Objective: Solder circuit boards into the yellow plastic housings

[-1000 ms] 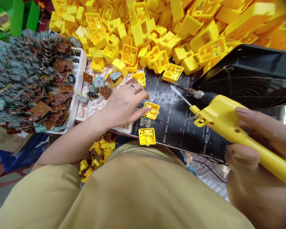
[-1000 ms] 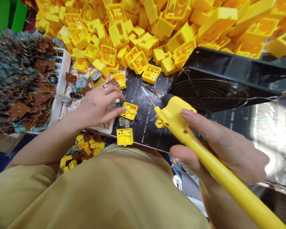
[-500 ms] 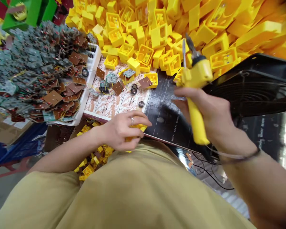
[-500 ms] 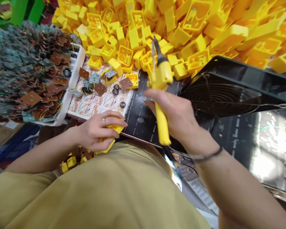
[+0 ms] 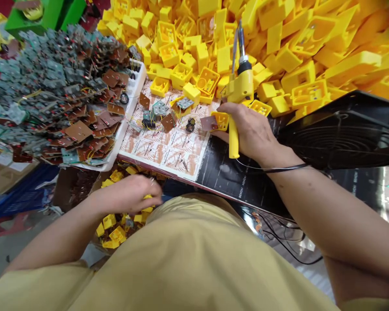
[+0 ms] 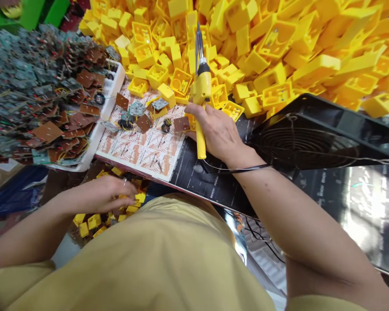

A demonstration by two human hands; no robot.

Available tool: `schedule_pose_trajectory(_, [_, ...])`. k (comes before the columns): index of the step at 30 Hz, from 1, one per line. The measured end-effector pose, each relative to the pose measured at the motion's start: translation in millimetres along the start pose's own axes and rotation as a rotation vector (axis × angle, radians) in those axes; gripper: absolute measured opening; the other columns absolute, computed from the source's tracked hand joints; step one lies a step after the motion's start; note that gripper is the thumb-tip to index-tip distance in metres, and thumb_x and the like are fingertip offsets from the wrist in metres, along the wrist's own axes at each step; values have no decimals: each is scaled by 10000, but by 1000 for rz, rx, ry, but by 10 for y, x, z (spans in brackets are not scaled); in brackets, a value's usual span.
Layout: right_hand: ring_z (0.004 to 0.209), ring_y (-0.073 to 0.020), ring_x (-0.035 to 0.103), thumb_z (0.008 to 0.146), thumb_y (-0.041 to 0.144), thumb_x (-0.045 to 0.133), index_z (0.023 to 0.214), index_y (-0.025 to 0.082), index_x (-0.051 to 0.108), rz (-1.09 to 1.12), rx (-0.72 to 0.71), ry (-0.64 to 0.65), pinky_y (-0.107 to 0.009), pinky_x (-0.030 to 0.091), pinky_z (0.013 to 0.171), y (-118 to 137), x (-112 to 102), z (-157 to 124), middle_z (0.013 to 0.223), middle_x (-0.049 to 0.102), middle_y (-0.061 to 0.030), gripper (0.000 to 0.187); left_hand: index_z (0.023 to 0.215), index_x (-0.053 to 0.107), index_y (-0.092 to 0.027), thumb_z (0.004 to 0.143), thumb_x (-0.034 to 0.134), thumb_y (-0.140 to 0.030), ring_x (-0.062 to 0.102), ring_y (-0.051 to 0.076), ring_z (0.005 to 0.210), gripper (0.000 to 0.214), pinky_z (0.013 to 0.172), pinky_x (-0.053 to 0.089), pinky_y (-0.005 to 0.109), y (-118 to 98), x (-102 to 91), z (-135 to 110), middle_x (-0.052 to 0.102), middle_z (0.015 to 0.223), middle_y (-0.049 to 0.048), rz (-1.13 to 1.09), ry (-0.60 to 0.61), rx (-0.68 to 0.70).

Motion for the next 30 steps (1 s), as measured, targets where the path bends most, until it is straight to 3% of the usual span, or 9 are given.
schedule_pose_trajectory(3, [857, -229, 664, 952, 521, 564, 1302, 242, 465, -21, 31, -34, -339, 561, 704, 81, -102, -37, 978, 635, -60, 459, 1146, 697, -177, 951, 486, -327, 677, 235, 1032, 324, 905, 509, 345, -214, -548, 492, 728, 1150, 104, 178, -571, 7])
schedule_pose_trajectory(4, [863, -229, 669, 958, 519, 555, 1302, 242, 466, -18, 39, -47, -335, 562, 708, 107, -148, -47, 988, 638, -61, 450, 1272, 635, -174, 903, 561, -310, 597, 289, 1217, 400, 1026, 455, 417, -247, -665, 680, 649, 1321, 133, 232, -633, 8])
schedule_pose_trajectory(8, [859, -232, 686, 939, 473, 607, 1278, 247, 490, -5, 101, -98, -329, 570, 713, 162, -439, -213, 996, 653, -57, 423, 1139, 699, -172, 891, 548, -195, 657, 274, 1133, 291, 1020, 470, 443, -117, -999, 1259, 730, 1141, 91, 106, -617, -25])
schedule_pose_trajectory(12, [907, -234, 698, 897, 400, 687, 1268, 231, 483, 47, 154, -139, -322, 589, 710, 217, -674, -594, 1074, 665, -73, 457, 1230, 621, -199, 987, 448, -327, 723, 203, 957, 324, 798, 567, 344, -13, -1218, 1316, 733, 1032, 26, -328, -667, -43])
schedule_pose_trajectory(16, [988, -260, 692, 871, 328, 722, 1283, 251, 473, 124, 180, -121, -380, 613, 736, 333, -621, -914, 1122, 663, -80, 488, 1444, 404, -249, 992, 472, -399, 748, 167, 841, 482, 721, 591, 300, -162, -1089, 1342, 738, 969, 22, -563, -563, -53])
schedule_pose_trajectory(20, [1108, -304, 652, 837, 342, 760, 1319, 264, 444, 186, 224, -113, -471, 607, 844, 397, -531, -1052, 1140, 657, -103, 582, 1476, 332, -289, 1002, 456, -395, 758, 177, 880, 501, 778, 615, 323, -298, -733, 1380, 749, 1010, 38, -817, -349, -36])
schedule_pose_trajectory(23, [1121, -271, 648, 853, 220, 731, 1338, 281, 426, 200, 245, -130, -425, 600, 863, 387, -524, -1093, 1165, 652, -92, 577, 1434, 319, -256, 998, 408, -280, 737, 199, 1022, 446, 873, 612, 362, -287, -430, 1320, 730, 1131, 90, -1129, -179, -68])
schedule_pose_trajectory(27, [949, -261, 683, 855, 244, 736, 1276, 287, 479, 114, 250, -156, -410, 581, 780, 348, -574, -1098, 1034, 673, -57, 495, 1362, 311, -254, 906, 554, -264, 662, 209, 1192, 517, 934, 590, 354, -138, -289, 1086, 692, 1211, 103, -1220, -254, -129])
schedule_pose_trajectory(30, [754, -252, 662, 861, 405, 732, 1212, 252, 526, 10, 205, -128, -404, 537, 682, 378, -634, -1042, 865, 658, -47, 435, 1367, 334, -243, 881, 622, -367, 716, 203, 1033, 579, 817, 610, 319, -66, -297, 888, 714, 1093, 88, -1024, -280, -139])
Point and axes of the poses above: each hand's wrist, its own z-axis towards the middle knuckle, its own x-axis out of the palm, y = z × x, the point moved 7 cm from there along z, towards the middle knuckle
